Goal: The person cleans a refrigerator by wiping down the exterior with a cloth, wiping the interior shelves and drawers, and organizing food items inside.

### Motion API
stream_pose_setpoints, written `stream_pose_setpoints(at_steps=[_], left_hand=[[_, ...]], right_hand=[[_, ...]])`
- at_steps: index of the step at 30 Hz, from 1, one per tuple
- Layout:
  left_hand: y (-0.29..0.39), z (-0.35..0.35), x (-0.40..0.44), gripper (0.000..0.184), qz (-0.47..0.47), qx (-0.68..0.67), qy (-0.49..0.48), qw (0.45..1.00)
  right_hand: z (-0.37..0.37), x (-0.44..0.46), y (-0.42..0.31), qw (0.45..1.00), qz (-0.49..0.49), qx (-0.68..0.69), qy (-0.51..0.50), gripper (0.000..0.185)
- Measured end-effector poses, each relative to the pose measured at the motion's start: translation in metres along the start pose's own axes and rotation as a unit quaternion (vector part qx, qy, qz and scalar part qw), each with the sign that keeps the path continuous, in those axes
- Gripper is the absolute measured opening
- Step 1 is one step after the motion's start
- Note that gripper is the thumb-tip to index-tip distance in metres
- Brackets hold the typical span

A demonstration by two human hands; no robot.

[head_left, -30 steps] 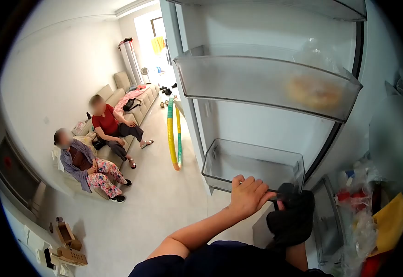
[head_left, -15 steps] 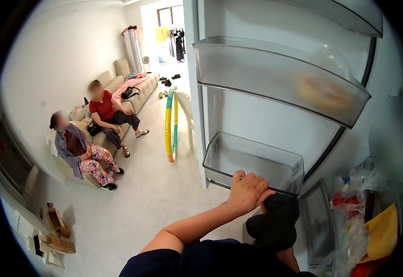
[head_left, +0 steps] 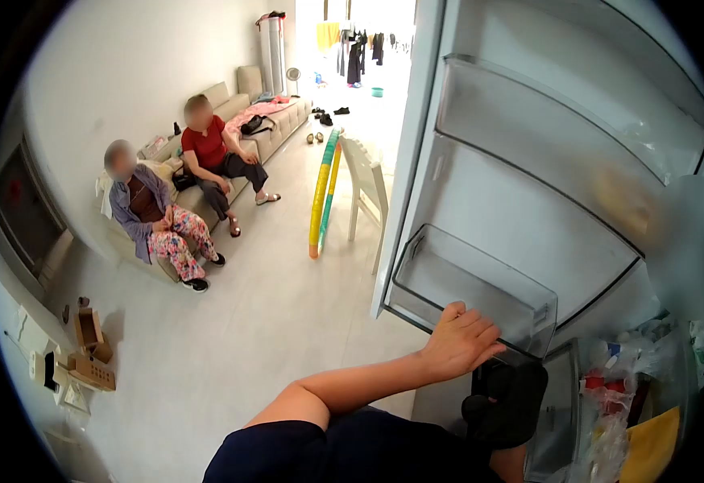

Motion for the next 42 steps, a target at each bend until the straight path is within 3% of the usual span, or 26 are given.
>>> stream_pose_setpoints(at_steps=[6,8,9,11,13,14,15,16,17,18,20,22,24,25,26,28,29,31,33,36,37,39,40,41,42], left_hand=[[0.001,-0.045,-0.028,0.011,0.066,-0.155,0.091,0.981],[-0.013,-0.029,-0.062,0.007,0.054,-0.249,0.026,0.967],[-0.029,-0.01,-0.08,0.008,-0.011,-0.347,-0.043,0.937],[-0.055,0.04,-0.122,0.014,-0.16,-0.518,-0.184,0.82],[-0.064,0.086,-0.169,0.022,-0.311,-0.638,-0.312,0.632],[-0.058,0.089,-0.177,0.026,-0.339,-0.696,-0.28,0.567],[-0.048,0.093,-0.187,0.032,-0.364,-0.749,-0.245,0.496],[-0.041,0.099,-0.193,0.038,-0.387,-0.792,-0.18,0.436],[-0.04,0.103,-0.196,0.042,-0.382,-0.805,-0.146,0.429],[-0.05,0.069,-0.178,0.042,-0.262,-0.685,-0.123,0.668],[-0.058,0.031,-0.171,0.043,-0.176,-0.589,-0.084,0.784],[-0.07,0.032,-0.184,0.042,-0.307,-0.726,-0.028,0.615],[-0.08,0.036,-0.201,0.043,-0.33,-0.852,0.052,0.402],[-0.084,0.034,-0.2,0.044,-0.274,-0.912,0.082,0.294],[-0.087,0.033,-0.206,0.045,-0.276,-0.922,0.121,0.243],[-0.101,0.015,-0.207,0.048,-0.281,-0.872,0.114,0.385],[-0.109,0.016,-0.206,0.048,-0.235,-0.925,0.123,0.271],[-0.129,-0.004,-0.198,0.048,-0.216,-0.895,0.196,0.338],[-0.15,-0.006,-0.193,0.041,-0.231,-0.847,0.276,0.391],[-0.158,0.009,-0.161,0.035,-0.265,-0.853,0.252,0.372],[-0.156,0.019,-0.146,0.033,-0.233,-0.887,0.228,0.328],[-0.159,0.055,-0.139,0.032,-0.237,-0.918,0.163,0.274],[-0.152,0.056,-0.127,0.03,-0.241,-0.913,0.193,0.266],[-0.151,0.05,-0.12,0.028,-0.285,-0.866,0.229,0.341],[-0.151,0.052,-0.12,0.028,-0.274,-0.881,0.198,0.33]], right_hand=[[0.029,-0.008,0.002,0.994,-0.019,0.042,-0.096,0.024],[0.045,-0.014,0.005,0.986,-0.024,0.064,-0.153,0.026],[0.054,-0.017,0.007,0.979,-0.029,0.078,-0.188,0.027],[0.078,-0.02,0.011,0.957,-0.049,0.105,-0.267,0.029],[0.11,-0.02,0.011,0.919,-0.051,0.163,-0.356,0.031],[0.129,-0.019,0.01,0.893,-0.037,0.206,-0.399,0.032],[0.144,-0.012,0.007,0.833,0.065,0.309,-0.454,0.034],[0.147,0.0,-0.008,0.886,-0.018,0.232,-0.401,0.035],[0.149,0.006,-0.027,0.921,-0.097,0.151,-0.345,0.035],[0.142,0.02,-0.053,0.912,-0.119,0.134,-0.369,0.042],[0.129,0.045,-0.086,0.89,-0.175,0.142,-0.396,0.052],[0.119,0.05,-0.1,0.874,-0.25,0.178,-0.377,0.057],[0.102,0.053,-0.112,0.866,-0.289,0.207,-0.351,0.056],[0.089,0.058,-0.112,0.879,-0.301,0.195,-0.314,0.054],[0.074,0.063,-0.108,0.89,-0.315,0.182,-0.274,0.052],[0.046,0.068,-0.091,0.93,-0.302,0.146,-0.151,0.04],[0.038,0.075,-0.081,0.954,-0.264,0.075,-0.123,0.037],[0.02,0.091,-0.061,0.979,-0.182,-0.069,-0.065,0.034],[0.037,0.09,-0.029,0.981,-0.12,-0.054,-0.143,0.026],[0.062,0.084,-0.01,0.965,-0.054,-0.053,-0.249,0.025],[0.068,0.083,-0.007,0.957,-0.038,-0.057,-0.283,0.027],[0.068,0.084,-0.008,0.96,-0.052,-0.051,-0.269,0.029],[0.067,0.085,-0.008,0.962,-0.059,-0.047,-0.261,0.03],[0.066,0.085,-0.009,0.964,-0.062,-0.045,-0.255,0.03],[0.066,0.085,-0.01,0.966,-0.062,-0.044,-0.248,0.03]])
Point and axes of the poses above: each hand's wrist, its own x-axis towards the middle knuckle, its own z-axis out of the palm, y = z × x, the point moved 7 cm from there along x, towards the middle knuckle, and after that the axes turned 12 degrees about -y, right-handed, at the moved point
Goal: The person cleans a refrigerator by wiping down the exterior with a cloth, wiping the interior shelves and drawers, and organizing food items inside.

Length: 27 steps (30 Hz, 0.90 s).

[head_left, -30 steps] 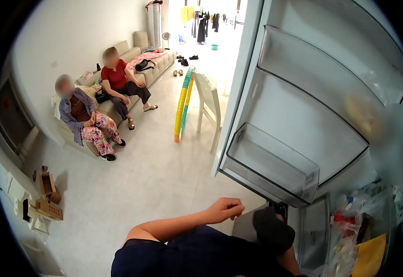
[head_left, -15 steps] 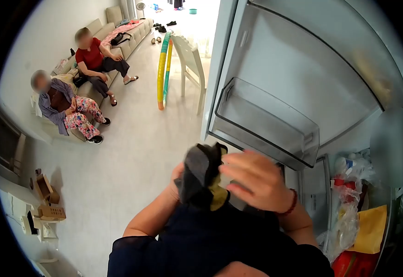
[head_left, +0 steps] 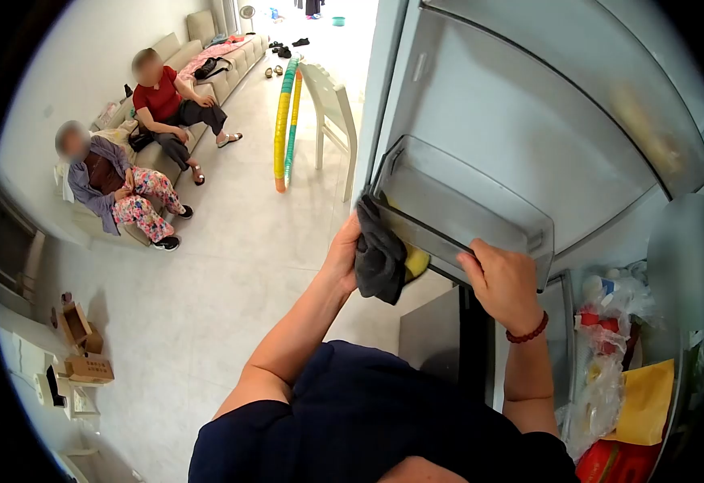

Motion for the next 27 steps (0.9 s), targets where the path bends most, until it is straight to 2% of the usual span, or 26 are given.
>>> stream_pose_setpoints(at_steps=[1,4,8,11,13,14,17,19,21,22,25,27], left_hand=[[-0.002,0.001,0.002,0.028,-0.03,-0.008,-0.023,0.999],[-0.004,-0.004,0.0,0.023,-0.018,0.034,0.116,0.993],[-0.006,-0.027,-0.002,0.025,-0.067,0.009,0.106,0.992],[-0.012,-0.009,-0.016,0.027,-0.126,0.08,0.049,0.988],[-0.029,-0.014,-0.033,0.029,-0.165,0.021,0.017,0.986],[-0.031,-0.016,-0.041,0.031,-0.144,0.043,0.018,0.989],[-0.026,-0.036,-0.058,0.037,-0.132,-0.018,0.081,0.988],[-0.012,-0.014,-0.048,0.049,-0.086,-0.01,0.074,0.993],[-0.002,0.002,-0.033,0.048,-0.052,-0.017,0.057,0.997],[0.002,0.009,-0.027,0.045,-0.031,0.015,0.082,0.996],[-0.002,-0.005,-0.013,0.04,-0.035,0.036,0.083,0.995],[-0.011,-0.001,-0.01,0.035,-0.027,0.0,0.051,0.998]], right_hand=[[-0.001,0.0,0.0,1.0,0.0,0.001,0.008,0.03],[-0.001,0.002,0.001,1.0,0.0,-0.005,0.016,0.029],[0.001,0.002,0.004,1.0,-0.002,0.023,0.019,0.029],[0.002,0.0,0.005,1.0,-0.005,0.015,0.009,0.028],[0.003,-0.002,0.006,1.0,-0.01,0.0,0.0,0.028],[0.003,-0.002,0.007,1.0,-0.009,-0.001,0.002,0.028],[0.002,-0.004,0.006,1.0,-0.008,0.01,0.009,0.028],[0.0,-0.004,0.007,0.999,-0.002,0.029,0.015,0.029],[0.0,-0.004,0.007,0.999,-0.008,0.029,0.018,0.03],[0.0,-0.004,0.006,0.999,-0.012,0.03,0.018,0.03],[0.003,-0.004,0.007,1.0,-0.008,-0.011,-0.006,0.025],[0.002,-0.005,0.007,1.0,-0.01,-0.017,-0.006,0.025]])
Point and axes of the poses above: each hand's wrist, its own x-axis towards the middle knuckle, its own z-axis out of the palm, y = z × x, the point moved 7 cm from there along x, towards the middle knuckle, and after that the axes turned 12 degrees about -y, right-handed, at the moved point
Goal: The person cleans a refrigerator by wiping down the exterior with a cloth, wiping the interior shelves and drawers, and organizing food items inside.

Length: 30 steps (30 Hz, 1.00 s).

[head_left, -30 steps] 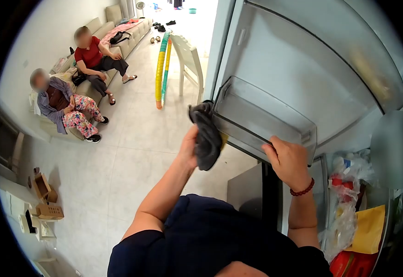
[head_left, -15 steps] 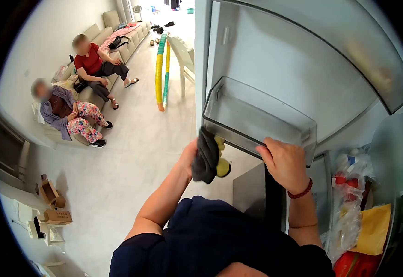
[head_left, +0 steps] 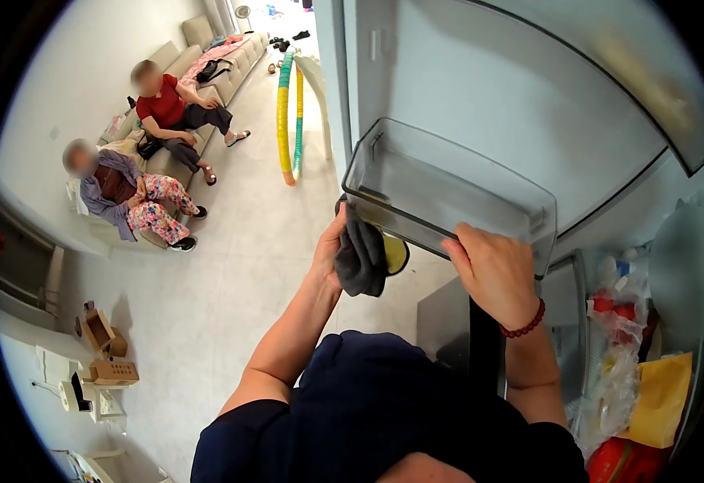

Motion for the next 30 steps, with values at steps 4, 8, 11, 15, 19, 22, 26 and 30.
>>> stream_pose_setpoints(at_steps=[4,8,11,15,19,22,26,30], left_hand=[[-0.01,0.002,-0.008,0.034,-0.016,0.01,0.002,1.0],[-0.029,-0.005,-0.019,0.034,-0.043,0.043,0.035,0.998],[-0.057,0.006,-0.023,0.032,-0.064,0.088,0.023,0.994],[-0.078,0.017,-0.018,0.029,-0.112,0.154,-0.008,0.982],[-0.055,0.011,-0.029,0.032,-0.064,0.104,0.067,0.99],[-0.019,0.007,-0.034,0.035,-0.03,0.024,0.065,0.997],[-0.011,-0.001,-0.022,0.035,0.005,0.021,0.041,0.999],[-0.024,-0.002,-0.025,0.036,-0.001,0.001,0.028,1.0]], right_hand=[[0.001,-0.001,0.001,1.0,0.002,0.008,-0.006,0.025],[0.0,-0.003,0.0,1.0,0.002,0.003,-0.009,0.025],[-0.001,-0.005,-0.002,1.0,-0.002,0.003,-0.02,0.025],[-0.002,-0.008,-0.002,1.0,-0.019,0.0,-0.005,0.025],[-0.005,-0.01,-0.002,1.0,-0.017,0.006,0.0,0.025],[-0.005,-0.011,-0.001,1.0,-0.014,0.008,-0.013,0.025],[-0.002,-0.013,0.0,0.999,-0.029,0.005,0.013,0.024],[-0.004,-0.011,-0.004,0.999,-0.04,0.002,0.016,0.024]])
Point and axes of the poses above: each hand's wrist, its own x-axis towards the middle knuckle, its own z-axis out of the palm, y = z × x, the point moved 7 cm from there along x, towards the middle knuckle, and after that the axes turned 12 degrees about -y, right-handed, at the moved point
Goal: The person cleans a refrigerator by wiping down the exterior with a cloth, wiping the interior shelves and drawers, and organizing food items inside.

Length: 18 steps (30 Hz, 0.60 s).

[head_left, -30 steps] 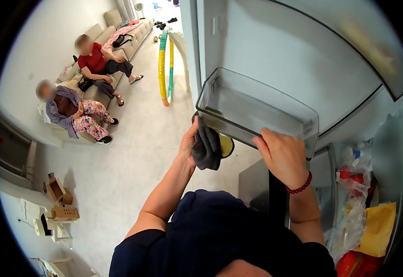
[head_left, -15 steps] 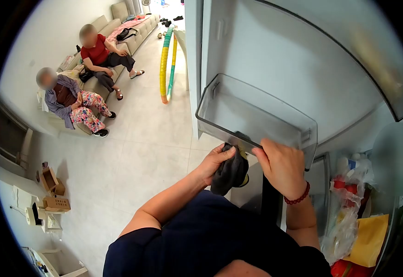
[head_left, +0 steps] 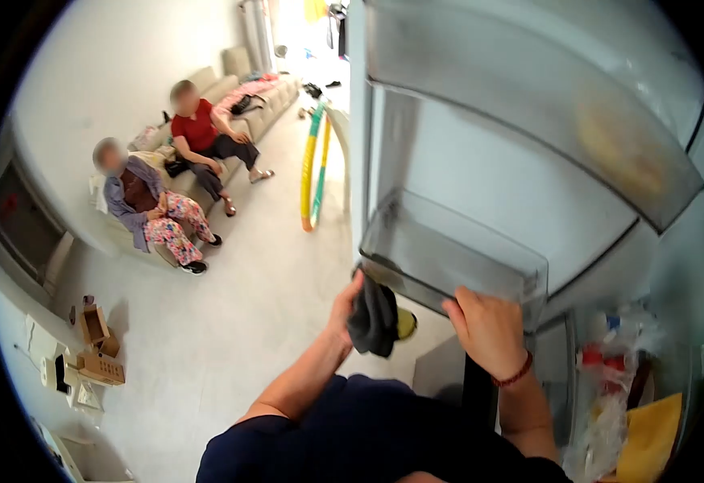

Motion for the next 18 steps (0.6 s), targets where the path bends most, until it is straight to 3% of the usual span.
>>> stream_pose_setpoints(at_steps=[4,6,10,12,15,18], left_hand=[[-0.055,0.02,-0.007,0.04,-0.128,0.047,-0.041,0.99],[-0.08,0.019,-0.003,0.04,-0.165,0.143,-0.048,0.975],[-0.104,0.034,-0.005,0.035,-0.191,0.179,-0.093,0.961],[-0.091,0.041,-0.015,0.035,-0.193,0.208,-0.074,0.956],[-0.068,0.042,-0.029,0.036,-0.153,0.215,-0.082,0.961],[-0.044,0.015,-0.039,0.039,-0.115,0.182,-0.037,0.976]], right_hand=[[-0.002,-0.004,-0.001,1.0,0.014,0.023,-0.003,0.027],[-0.004,-0.006,-0.002,1.0,0.002,0.026,0.017,0.027],[-0.005,-0.008,-0.003,1.0,-0.005,-0.007,-0.007,0.025],[-0.003,-0.01,-0.002,1.0,0.009,-0.005,-0.025,0.023],[-0.009,-0.01,-0.002,0.993,-0.022,0.108,0.037,0.024],[-0.008,-0.01,-0.004,0.994,-0.02,0.103,-0.005,0.029]])
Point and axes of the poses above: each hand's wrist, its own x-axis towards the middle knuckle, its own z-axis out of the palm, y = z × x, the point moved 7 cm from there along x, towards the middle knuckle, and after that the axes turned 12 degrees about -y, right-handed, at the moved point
